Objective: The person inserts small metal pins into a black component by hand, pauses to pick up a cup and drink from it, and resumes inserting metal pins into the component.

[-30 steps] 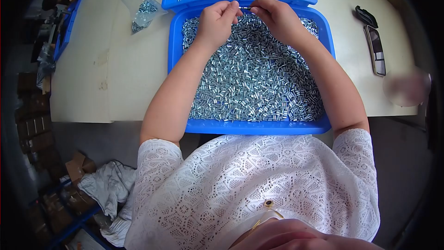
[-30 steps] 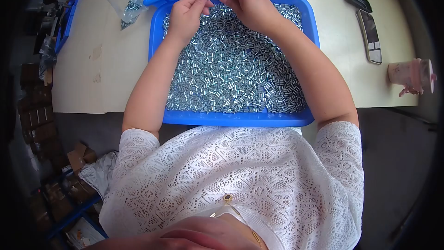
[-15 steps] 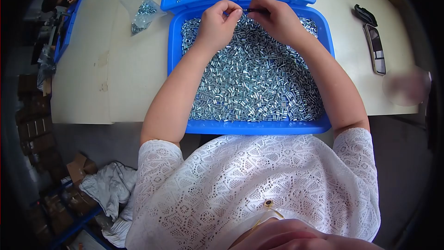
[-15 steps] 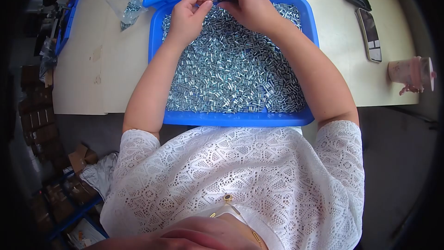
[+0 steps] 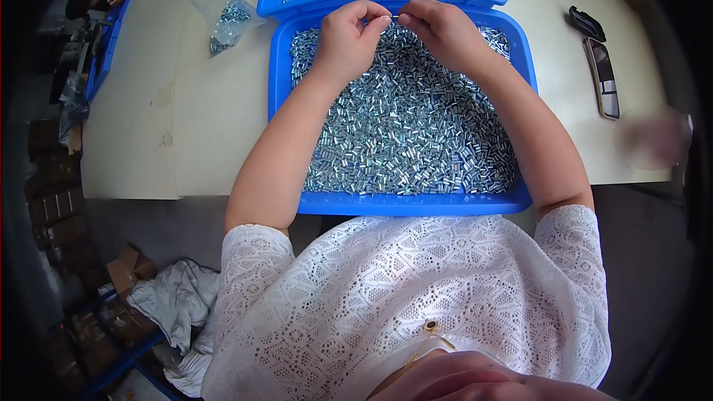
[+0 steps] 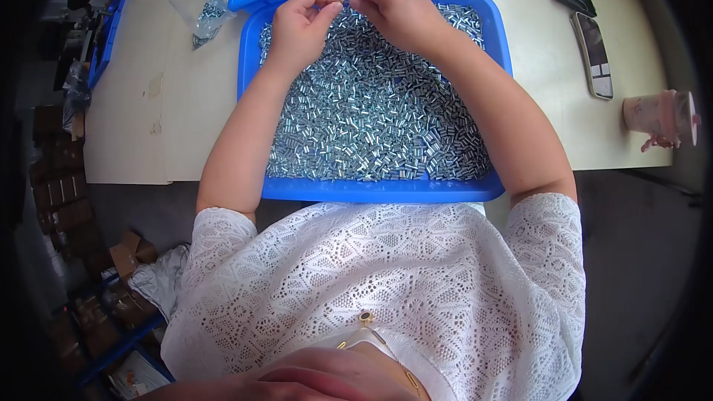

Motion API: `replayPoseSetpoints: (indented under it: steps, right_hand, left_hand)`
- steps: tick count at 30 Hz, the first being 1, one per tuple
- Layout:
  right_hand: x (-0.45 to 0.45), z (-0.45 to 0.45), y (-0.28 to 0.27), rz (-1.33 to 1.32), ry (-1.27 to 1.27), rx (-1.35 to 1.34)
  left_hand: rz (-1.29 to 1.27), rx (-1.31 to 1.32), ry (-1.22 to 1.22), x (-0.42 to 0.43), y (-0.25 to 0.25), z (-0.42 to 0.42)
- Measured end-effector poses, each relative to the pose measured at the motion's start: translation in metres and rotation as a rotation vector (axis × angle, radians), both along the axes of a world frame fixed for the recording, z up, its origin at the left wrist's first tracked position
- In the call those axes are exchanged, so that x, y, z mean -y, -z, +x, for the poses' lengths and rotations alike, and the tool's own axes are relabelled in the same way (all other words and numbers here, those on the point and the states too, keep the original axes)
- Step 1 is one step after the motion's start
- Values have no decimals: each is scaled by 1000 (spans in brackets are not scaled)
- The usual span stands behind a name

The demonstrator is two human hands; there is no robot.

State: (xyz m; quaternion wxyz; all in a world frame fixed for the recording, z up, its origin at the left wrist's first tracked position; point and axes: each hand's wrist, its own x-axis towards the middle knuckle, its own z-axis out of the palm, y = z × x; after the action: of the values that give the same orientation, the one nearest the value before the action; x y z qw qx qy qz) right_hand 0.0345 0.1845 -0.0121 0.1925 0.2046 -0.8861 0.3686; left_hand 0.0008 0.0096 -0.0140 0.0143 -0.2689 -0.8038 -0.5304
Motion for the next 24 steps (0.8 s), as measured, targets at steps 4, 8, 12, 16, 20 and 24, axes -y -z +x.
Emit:
replayPoseSetpoints:
  steps: [4,8,12,16,20,24]
  right_hand:
    - [0,3,-5,47,38,189]
    - [0,4,-5,54,50,191]
    - [-1,0,0,29,-10,91]
    - [0,0,-3,3,-37,-30]
    - [0,0,-3,-10,-16,6]
    - [-1,0,-3,-19,0,-5]
  left_hand:
    - [26,-28,17,-1,4,-1]
    - [-2,-11,7,-3,-2,4]
    - [-29,6,5,0,2,-1]
    - [-23,110,0,1,5,-4]
    - [137,212,37,0,4,-5]
    - [43,-29,-10,-1,1,-2]
